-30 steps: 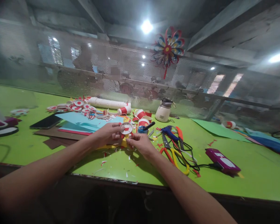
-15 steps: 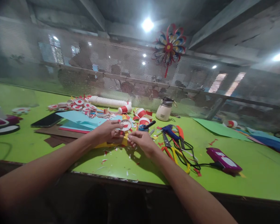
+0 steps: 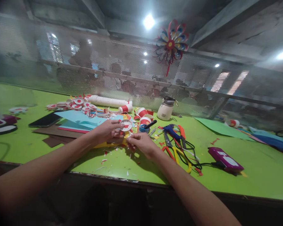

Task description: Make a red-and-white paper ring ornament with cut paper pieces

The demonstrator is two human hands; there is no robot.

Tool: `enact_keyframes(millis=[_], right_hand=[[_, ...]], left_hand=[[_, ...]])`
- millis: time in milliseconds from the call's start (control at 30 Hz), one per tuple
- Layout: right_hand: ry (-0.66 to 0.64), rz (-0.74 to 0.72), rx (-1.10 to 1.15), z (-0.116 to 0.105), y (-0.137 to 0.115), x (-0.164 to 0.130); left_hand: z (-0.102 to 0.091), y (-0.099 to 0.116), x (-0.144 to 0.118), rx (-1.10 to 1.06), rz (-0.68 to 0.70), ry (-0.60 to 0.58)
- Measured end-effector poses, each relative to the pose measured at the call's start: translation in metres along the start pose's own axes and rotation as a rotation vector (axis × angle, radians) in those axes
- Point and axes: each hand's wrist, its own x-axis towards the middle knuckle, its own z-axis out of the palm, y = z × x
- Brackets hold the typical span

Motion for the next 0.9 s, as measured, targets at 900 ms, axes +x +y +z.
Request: enact_keyframes(millis=[900], right_hand=[[0.081,-0.004,0.085,0.0009,0.0053,0.0011]], left_hand=[[0.0017,-0.0016,-0.0005,-0.001,-0.038,-0.055]])
